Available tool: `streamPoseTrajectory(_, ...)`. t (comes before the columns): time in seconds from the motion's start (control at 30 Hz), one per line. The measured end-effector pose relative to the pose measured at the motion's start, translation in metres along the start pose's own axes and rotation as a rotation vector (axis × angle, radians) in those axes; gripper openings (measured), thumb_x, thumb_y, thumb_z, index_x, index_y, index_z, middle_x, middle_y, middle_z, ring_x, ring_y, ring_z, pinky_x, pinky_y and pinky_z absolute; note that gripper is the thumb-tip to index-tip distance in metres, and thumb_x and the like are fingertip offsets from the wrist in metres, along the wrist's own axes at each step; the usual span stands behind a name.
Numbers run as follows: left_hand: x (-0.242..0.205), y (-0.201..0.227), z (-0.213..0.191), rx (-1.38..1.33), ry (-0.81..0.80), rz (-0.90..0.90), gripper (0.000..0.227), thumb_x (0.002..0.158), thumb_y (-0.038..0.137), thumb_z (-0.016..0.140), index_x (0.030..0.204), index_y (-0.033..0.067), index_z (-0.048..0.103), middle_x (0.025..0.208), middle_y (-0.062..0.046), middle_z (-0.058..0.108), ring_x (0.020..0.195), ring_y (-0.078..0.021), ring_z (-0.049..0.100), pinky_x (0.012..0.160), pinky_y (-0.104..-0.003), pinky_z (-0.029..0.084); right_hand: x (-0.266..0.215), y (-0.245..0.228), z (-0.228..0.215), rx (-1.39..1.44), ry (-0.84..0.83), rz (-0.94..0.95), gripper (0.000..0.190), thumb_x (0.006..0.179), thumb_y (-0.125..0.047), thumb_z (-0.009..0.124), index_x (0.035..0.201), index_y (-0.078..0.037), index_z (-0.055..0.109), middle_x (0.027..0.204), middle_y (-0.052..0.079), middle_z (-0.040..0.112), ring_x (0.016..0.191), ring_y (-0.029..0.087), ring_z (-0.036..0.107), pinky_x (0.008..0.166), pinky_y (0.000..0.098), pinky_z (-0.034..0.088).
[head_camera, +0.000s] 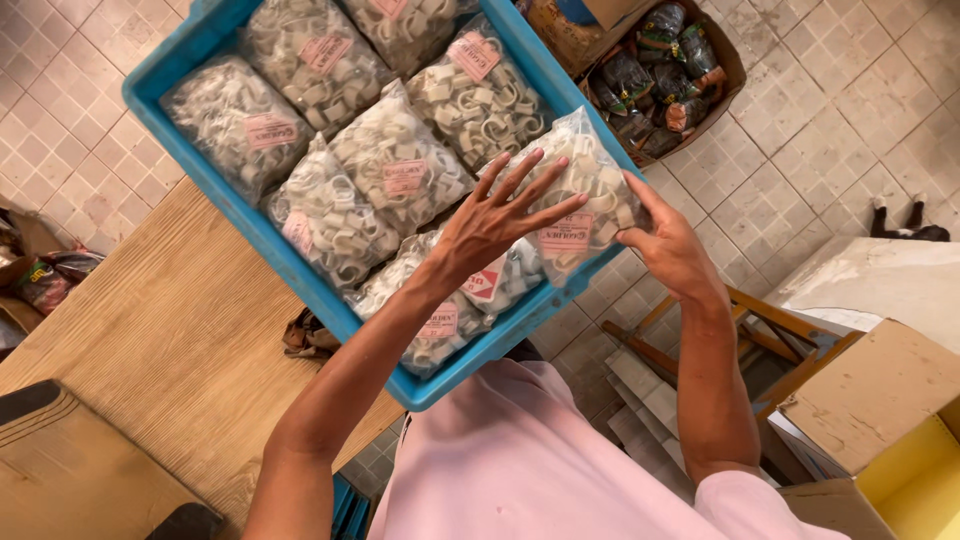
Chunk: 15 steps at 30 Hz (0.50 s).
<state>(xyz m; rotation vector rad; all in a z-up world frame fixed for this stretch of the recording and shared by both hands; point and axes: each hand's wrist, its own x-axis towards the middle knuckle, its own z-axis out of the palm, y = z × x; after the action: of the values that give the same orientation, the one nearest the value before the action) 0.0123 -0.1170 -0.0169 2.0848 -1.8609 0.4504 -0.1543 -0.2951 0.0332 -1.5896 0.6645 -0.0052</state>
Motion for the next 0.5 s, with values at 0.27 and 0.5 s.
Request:
streamPoseTrajectory(0.27, -0.003, 0.009, 0.022, -0.387, -0.373, -0.225, 0.078, 0.091, 0.032, 0.062, 0.157, 0.0351, 0.02, 0.166, -0.01, 0.01, 0.153, -0.0328, 0.011, 0.12, -0.055, 0.018, 0.007, 0.029, 0.001, -0.806, 0.125, -0.163, 0.072, 0.098, -0.049, 0.053, 0.156, -0.013, 0.028, 0.151, 0.024, 0.027, 0.142, 0.043, 0.03, 0.111, 0.0569, 0.035)
streamPoseTrajectory(0.5, 0.003, 0.034, 0.03, -0.371, -0.344, -0.396, 0.083, 0.088, 0.066, 0.06, 0.156, 0.0383, 0.022, 0.163, -0.018, 0.017, 0.15, -0.0419, 0.016, 0.119, -0.062, 0.017, -0.008, 0.037, 0.019, -1.13, 0.141, -0.267, 0.072, 0.103, -0.045, 0.048, 0.154, 0.001, 0.026, 0.159, 0.023, 0.022, 0.146, 0.04, 0.021, 0.119, 0.0558, 0.02)
